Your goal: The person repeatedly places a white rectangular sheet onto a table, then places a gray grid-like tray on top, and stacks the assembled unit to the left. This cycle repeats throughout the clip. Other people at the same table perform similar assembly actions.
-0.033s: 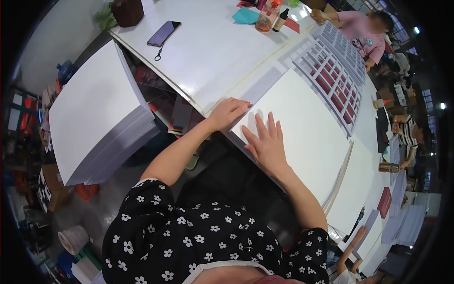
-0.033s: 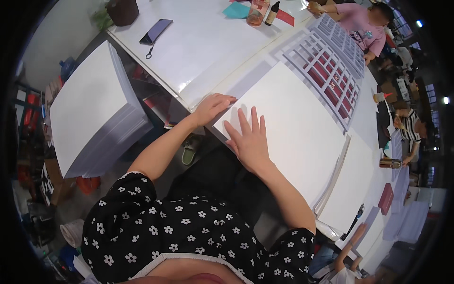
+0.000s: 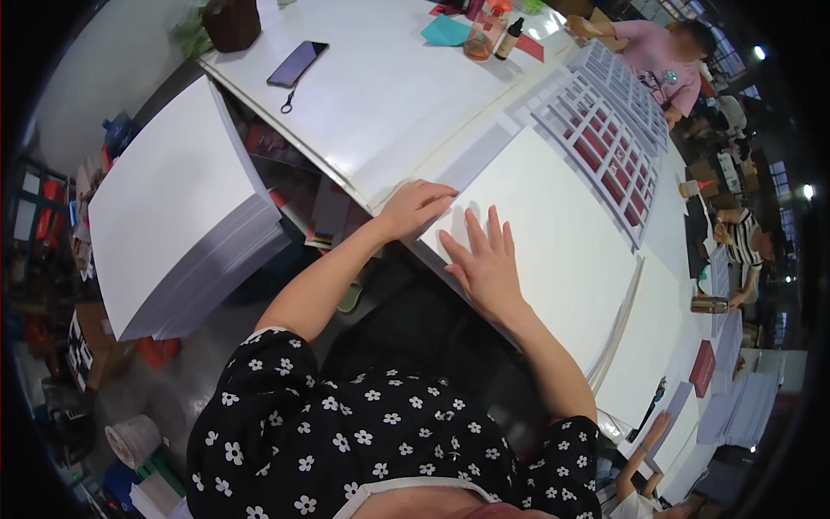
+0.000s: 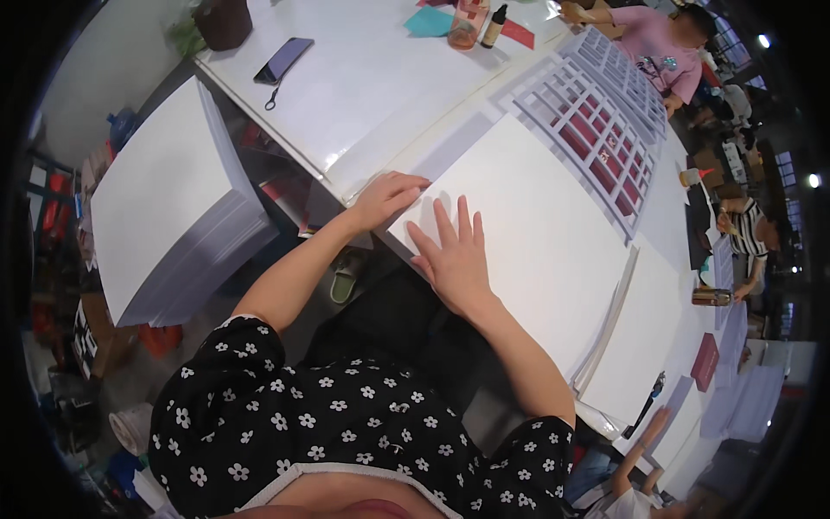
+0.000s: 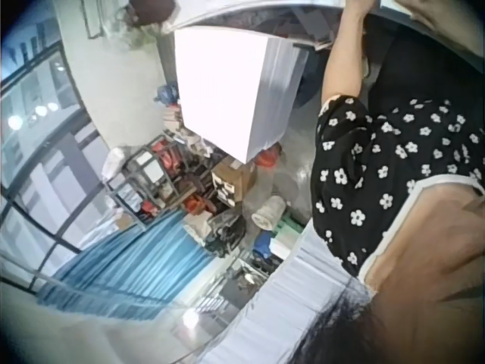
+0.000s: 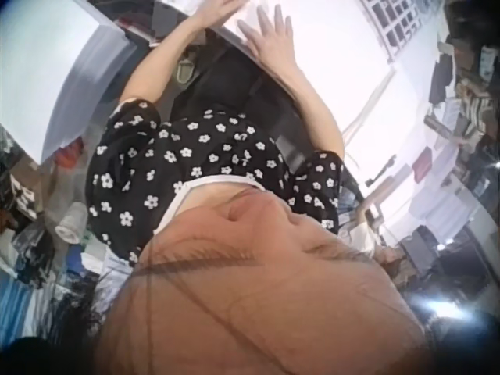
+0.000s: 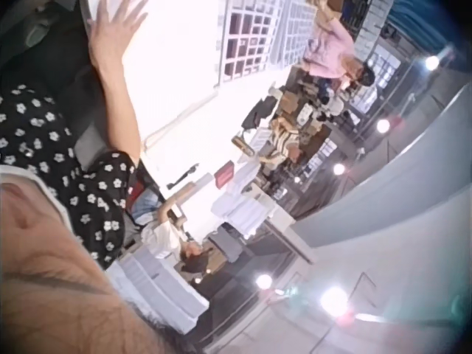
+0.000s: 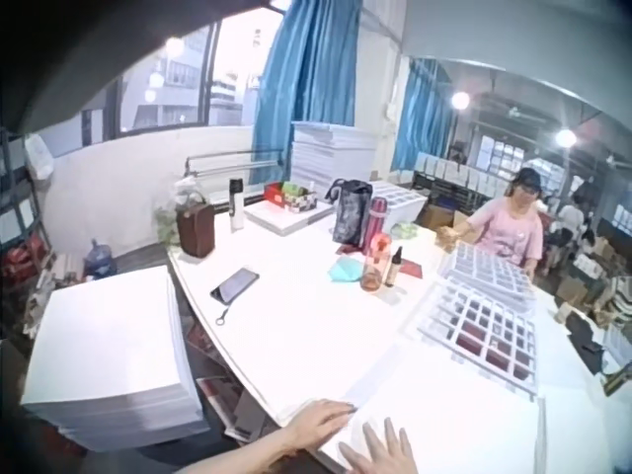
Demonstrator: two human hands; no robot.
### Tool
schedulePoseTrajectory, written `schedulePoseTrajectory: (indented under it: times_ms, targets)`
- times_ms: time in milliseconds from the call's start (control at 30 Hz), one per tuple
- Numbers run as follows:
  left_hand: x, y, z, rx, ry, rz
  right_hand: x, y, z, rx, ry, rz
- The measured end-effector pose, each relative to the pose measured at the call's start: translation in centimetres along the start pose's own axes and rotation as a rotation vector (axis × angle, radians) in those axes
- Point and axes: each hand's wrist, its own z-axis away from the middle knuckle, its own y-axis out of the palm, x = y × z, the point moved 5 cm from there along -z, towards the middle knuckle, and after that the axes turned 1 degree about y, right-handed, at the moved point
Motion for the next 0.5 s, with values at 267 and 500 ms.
schedulePoseTrajectory:
  times_ms: [267, 500]
  targets:
    - [0.3, 0.1, 0.0, -0.045, 0.073, -0.085, -1.1, -1.8, 1.4, -0.008, -0.008, -0.020]
    - [2.4, 0.6, -0.1, -0.146, -0.102, 0.224, -17.9, -4.7, 0.2, -0.165, 0.318, 0.149]
